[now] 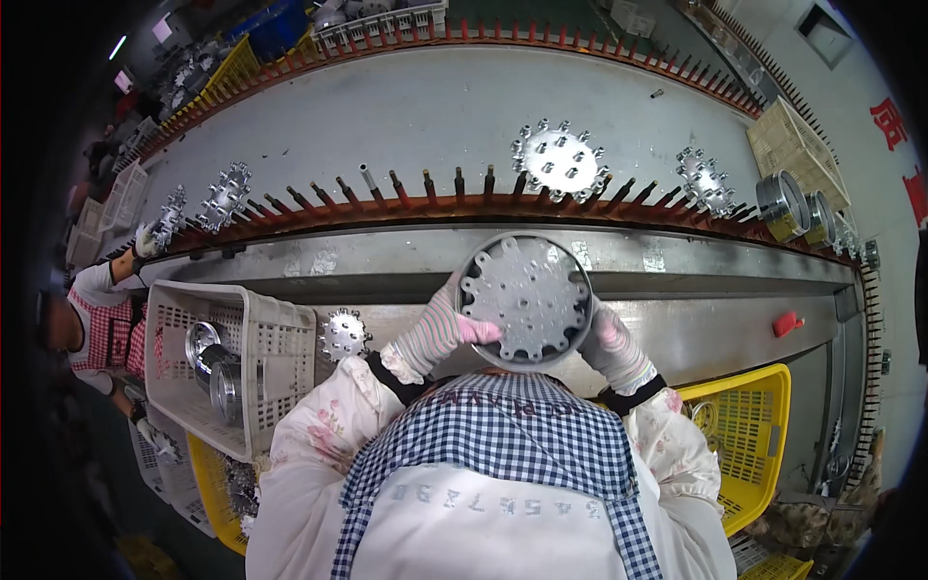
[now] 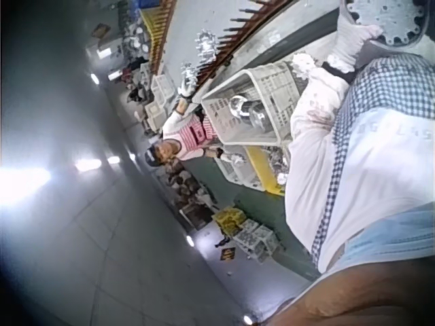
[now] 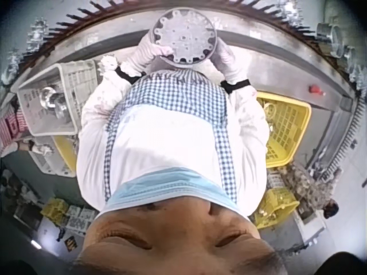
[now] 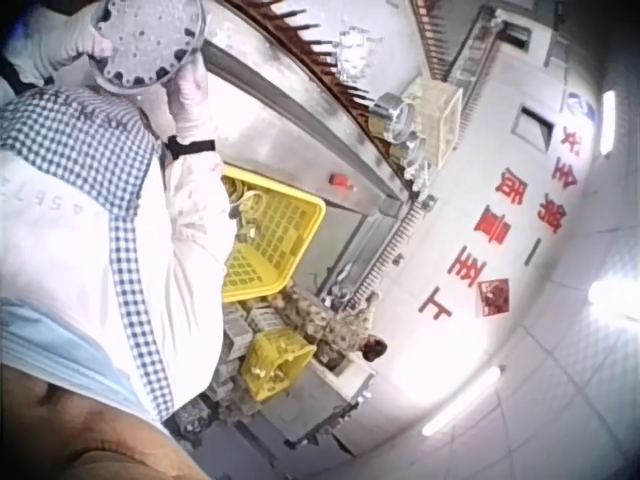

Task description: Assembling and sorting circular metal components at a manufacturing conveyor belt.

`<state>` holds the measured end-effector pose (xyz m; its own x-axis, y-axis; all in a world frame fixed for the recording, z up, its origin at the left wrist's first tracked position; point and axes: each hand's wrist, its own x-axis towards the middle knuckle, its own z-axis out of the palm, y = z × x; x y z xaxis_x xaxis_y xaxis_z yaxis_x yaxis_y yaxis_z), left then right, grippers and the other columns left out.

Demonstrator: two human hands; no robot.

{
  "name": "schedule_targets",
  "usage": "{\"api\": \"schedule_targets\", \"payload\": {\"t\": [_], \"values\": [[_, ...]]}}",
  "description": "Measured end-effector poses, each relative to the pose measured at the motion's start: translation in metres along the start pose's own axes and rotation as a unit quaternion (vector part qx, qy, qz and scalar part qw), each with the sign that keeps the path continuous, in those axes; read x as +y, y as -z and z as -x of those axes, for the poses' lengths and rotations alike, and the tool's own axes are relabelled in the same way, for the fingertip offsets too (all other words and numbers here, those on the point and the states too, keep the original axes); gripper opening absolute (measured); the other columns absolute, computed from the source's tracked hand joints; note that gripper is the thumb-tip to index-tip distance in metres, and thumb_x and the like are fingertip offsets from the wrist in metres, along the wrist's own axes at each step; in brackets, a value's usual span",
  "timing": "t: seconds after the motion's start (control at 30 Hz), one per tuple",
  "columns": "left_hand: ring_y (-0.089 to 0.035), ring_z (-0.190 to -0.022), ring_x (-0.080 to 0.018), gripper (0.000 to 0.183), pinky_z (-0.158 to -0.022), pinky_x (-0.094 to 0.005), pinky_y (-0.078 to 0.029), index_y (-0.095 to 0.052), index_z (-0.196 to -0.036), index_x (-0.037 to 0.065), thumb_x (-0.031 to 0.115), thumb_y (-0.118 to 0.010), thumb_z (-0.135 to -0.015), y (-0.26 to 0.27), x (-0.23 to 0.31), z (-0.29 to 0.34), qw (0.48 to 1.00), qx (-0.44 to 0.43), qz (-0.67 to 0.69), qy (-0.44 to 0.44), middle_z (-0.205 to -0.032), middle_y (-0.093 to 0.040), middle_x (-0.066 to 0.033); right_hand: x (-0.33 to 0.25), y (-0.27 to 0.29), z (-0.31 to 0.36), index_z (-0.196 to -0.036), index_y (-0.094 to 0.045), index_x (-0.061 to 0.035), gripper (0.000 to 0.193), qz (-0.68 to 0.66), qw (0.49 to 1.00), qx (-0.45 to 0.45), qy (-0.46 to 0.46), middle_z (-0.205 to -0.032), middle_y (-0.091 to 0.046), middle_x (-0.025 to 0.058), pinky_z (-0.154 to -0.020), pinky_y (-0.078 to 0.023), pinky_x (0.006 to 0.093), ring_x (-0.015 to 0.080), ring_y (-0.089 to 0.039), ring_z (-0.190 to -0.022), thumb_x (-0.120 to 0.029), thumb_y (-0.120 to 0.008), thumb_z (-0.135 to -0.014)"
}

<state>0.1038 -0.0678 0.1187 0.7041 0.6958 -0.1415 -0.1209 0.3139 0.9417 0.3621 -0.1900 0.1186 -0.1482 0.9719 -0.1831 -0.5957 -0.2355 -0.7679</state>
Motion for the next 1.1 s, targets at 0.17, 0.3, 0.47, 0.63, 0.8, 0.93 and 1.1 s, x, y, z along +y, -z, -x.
{"api": "schedule_targets", "payload": {"t": [0.17, 0.3, 0.47, 0.63, 0.8, 0.93, 1.1], "values": [[-0.046, -0.134, -0.0234, 0.11, -0.114, -0.0397, -0.037, -0.031, -0.154, 0.006, 0.015, -0.094, -0.064, -0.012, 0.003, -0.008, 1.0, -0.03, 0.009, -0.004, -0.145, -0.047, -0.0124, 0.021, 0.011, 0.0, -0.14, -0.051, -0.0034, 0.083, 0.003, 0.993, 0.096, 0.075, -0.135, -0.058, 0.0072, -0.102, -0.046, 0.0366, 0.0187, -0.055, -0.122, -0.067, -0.063, -0.088], [-0.037, -0.14, -0.0333, 0.102, -0.118, -0.0456, -0.03, -0.04, -0.147, 0.005, 0.032, -0.093, -0.064, -0.014, -0.013, -0.011, 0.941, 0.136, -0.212, -0.227, -0.151, -0.037, -0.0173, -0.002, -0.021, -0.006, -0.133, -0.059, -0.0036, 0.066, 0.025, 0.968, 0.246, 0.048, -0.122, -0.065, 0.007, -0.096, -0.048, 0.0312, 0.017, -0.061, -0.109, -0.06, -0.053, -0.098], [-0.049, -0.123, -0.0357, 0.086, -0.105, -0.0474, -0.04, -0.058, -0.13, 0.003, 0.053, -0.085, -0.066, -0.03, 0.034, -0.009, 0.784, 0.11, -0.544, -0.278, -0.135, -0.05, -0.016, 0.012, -0.005, -0.016, -0.129, -0.062, -0.0032, 0.059, 0.045, 0.964, 0.245, 0.097, -0.12, -0.066, 0.0069, -0.093, -0.051, 0.0318, 0.0147, -0.062, -0.106, -0.054, -0.049, -0.102], [-0.051, -0.119, -0.0359, 0.096, -0.105, -0.0484, -0.04, -0.055, -0.132, 0.004, 0.053, -0.088, -0.056, -0.049, 0.032, -0.015, 0.779, 0.121, -0.553, -0.269, -0.128, -0.055, -0.0149, 0.008, -0.038, -0.02, -0.122, -0.063, -0.0025, 0.058, 0.017, 0.967, 0.235, 0.095, -0.115, -0.068, 0.007, -0.091, -0.052, 0.0303, 0.014, -0.064, -0.101, -0.055, -0.045, -0.103], [-0.058, -0.11, -0.0277, 0.087, -0.099, -0.0412, -0.048, -0.045, -0.137, 0.002, 0.037, -0.088, -0.071, -0.032, 0.037, -0.028, 0.884, 0.197, -0.368, -0.209, -0.123, -0.057, -0.0144, 0.003, -0.043, 0.0, -0.117, -0.064, -0.0026, 0.053, 0.131, 0.953, 0.246, 0.118, -0.1, -0.071, 0.0033, -0.079, -0.054, 0.0257, 0.0108, -0.066, -0.087, -0.05, -0.045, -0.105], [-0.06, -0.112, -0.0263, 0.089, -0.087, -0.0405, -0.056, -0.031, -0.143, -0.004, 0.036, -0.083, -0.082, 0.06, 0.078, -0.071, 0.91, 0.406, -0.039, -0.076, -0.126, -0.053, -0.0193, 0.023, -0.014, 0.016, -0.113, -0.067, -0.0027, 0.057, 0.265, 0.926, 0.251, 0.092, -0.1, -0.071, 0.0029, -0.08, -0.053, 0.0263, 0.0105, -0.065, -0.087, -0.055, -0.046, -0.103], [-0.055, -0.119, -0.0298, 0.068, -0.095, -0.0511, -0.052, -0.046, -0.137, 0.001, 0.03, -0.08, -0.086, 0.125, 0.122, -0.103, 0.921, 0.36, -0.087, 0.122, -0.128, -0.054, -0.0159, 0.031, 0.007, 0.031, -0.118, -0.065, -0.0012, 0.053, 0.155, 0.927, 0.338, 0.048, -0.101, -0.07, 0.0039, -0.076, -0.057, 0.0279, 0.0115, -0.067, -0.085, -0.05, -0.051, -0.103]]}}
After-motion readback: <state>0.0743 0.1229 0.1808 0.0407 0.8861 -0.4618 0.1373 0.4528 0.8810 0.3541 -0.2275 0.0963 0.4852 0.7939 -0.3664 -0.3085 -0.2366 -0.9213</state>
